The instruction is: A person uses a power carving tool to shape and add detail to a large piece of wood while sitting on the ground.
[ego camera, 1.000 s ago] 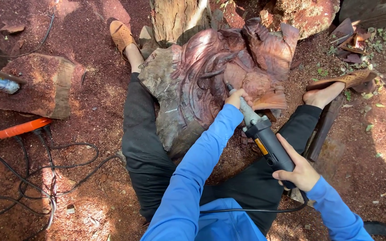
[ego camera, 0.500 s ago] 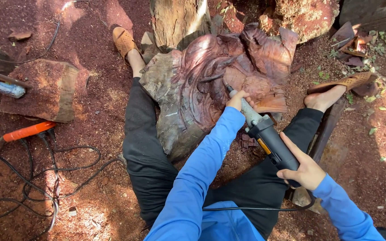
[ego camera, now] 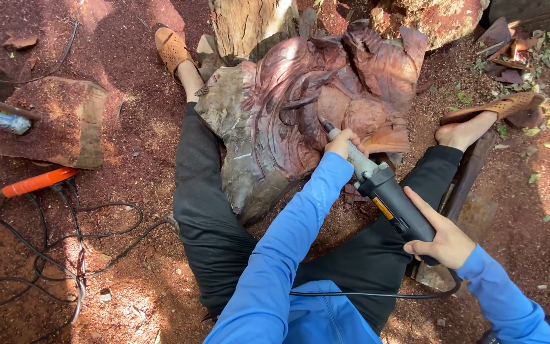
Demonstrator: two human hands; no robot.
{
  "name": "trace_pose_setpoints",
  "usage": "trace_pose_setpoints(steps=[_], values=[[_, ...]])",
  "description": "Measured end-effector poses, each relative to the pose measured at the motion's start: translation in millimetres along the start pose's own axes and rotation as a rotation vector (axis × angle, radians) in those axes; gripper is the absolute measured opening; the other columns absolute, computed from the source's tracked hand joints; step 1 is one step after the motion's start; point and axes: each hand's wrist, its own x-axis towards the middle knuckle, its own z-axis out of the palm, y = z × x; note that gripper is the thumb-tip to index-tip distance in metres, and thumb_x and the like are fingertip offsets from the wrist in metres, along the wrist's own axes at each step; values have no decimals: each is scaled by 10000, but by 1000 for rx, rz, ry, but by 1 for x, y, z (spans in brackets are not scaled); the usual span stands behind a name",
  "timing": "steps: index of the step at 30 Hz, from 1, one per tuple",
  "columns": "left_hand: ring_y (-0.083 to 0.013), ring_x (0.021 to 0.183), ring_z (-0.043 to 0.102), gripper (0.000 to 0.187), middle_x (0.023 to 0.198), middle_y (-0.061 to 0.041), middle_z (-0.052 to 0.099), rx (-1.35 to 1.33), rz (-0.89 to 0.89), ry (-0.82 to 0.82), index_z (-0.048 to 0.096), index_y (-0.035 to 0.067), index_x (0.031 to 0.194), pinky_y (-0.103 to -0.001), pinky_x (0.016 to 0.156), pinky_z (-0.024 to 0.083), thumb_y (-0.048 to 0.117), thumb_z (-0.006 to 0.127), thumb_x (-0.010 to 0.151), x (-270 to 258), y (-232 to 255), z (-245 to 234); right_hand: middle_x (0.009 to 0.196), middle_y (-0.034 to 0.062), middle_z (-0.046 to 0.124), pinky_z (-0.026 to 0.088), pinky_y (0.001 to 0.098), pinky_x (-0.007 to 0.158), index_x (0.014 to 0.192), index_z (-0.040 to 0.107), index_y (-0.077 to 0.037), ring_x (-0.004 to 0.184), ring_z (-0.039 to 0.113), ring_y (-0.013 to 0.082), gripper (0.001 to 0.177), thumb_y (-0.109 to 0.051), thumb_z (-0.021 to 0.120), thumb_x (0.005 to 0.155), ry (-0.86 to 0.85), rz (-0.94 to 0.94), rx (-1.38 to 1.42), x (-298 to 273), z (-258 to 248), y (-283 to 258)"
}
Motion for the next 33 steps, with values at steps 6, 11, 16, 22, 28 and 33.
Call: trace_pose_setpoints(steps=[6, 11, 16, 22, 28, 33], values=[[-239, 545, 569, 84, 610, -82, 536, -25, -28, 10, 575, 33, 790, -386, 539, 543, 108, 602, 816, -2, -2, -1, 1172, 185, 747, 520, 372, 550, 1663, 271, -362, 605, 667, 284, 1271, 294, 683, 654, 17, 31, -50, -3, 1, -2], [-247, 559, 585, 94, 608, -84, 547, 25, -15, 23, 581, 43, 776, -388, 559, 555, 127, 604, 811, -5, -4, -2, 1226, 164, 730, 519, 367, 552, 1658, 270, -363, 601, 664, 275, 1264, 291, 682, 659, 14, 26, -50, -2, 0, 5], [-235, 526, 565, 105, 583, -103, 557, 61, -8, 40, 576, 41, 750, -385, 534, 554, 121, 602, 814, -13, -7, -3, 1140, 189, 748, 524, 372, 559, 1664, 278, -358, 614, 674, 290, 1251, 299, 659, 669, 12, 35, -14, -5, 2, 17], [-267, 516, 640, 214, 750, -186, 691, 100, -15, -10, 580, -78, 1021, -373, 483, 565, 85, 584, 882, -19, -22, -26, 877, 275, 778, 415, 352, 402, 1669, 223, -381, 519, 644, 301, 1275, 291, 619, 660, 3, 41, 60, 0, 13, 70], [-397, 994, 716, 732, 1141, -280, 646, 202, 93, 82, 469, -128, 1335, -579, 825, 648, 53, 796, 706, 1, -40, -52, 1407, 273, 589, 597, 602, 899, 1628, 296, -411, 1181, 657, 510, 1191, -182, 934, 650, 85, 83, -404, 47, 24, 117], [-404, 1546, 148, 1218, 1624, -282, 159, 277, 25, 151, 123, -24, 1613, -585, 1217, 207, 268, 827, 662, -51, -4, -21, 1300, 249, 673, 595, 578, 924, 1560, 421, -407, 1170, 679, 466, 1088, -312, 981, 632, 105, 65, -478, 71, 13, 116]])
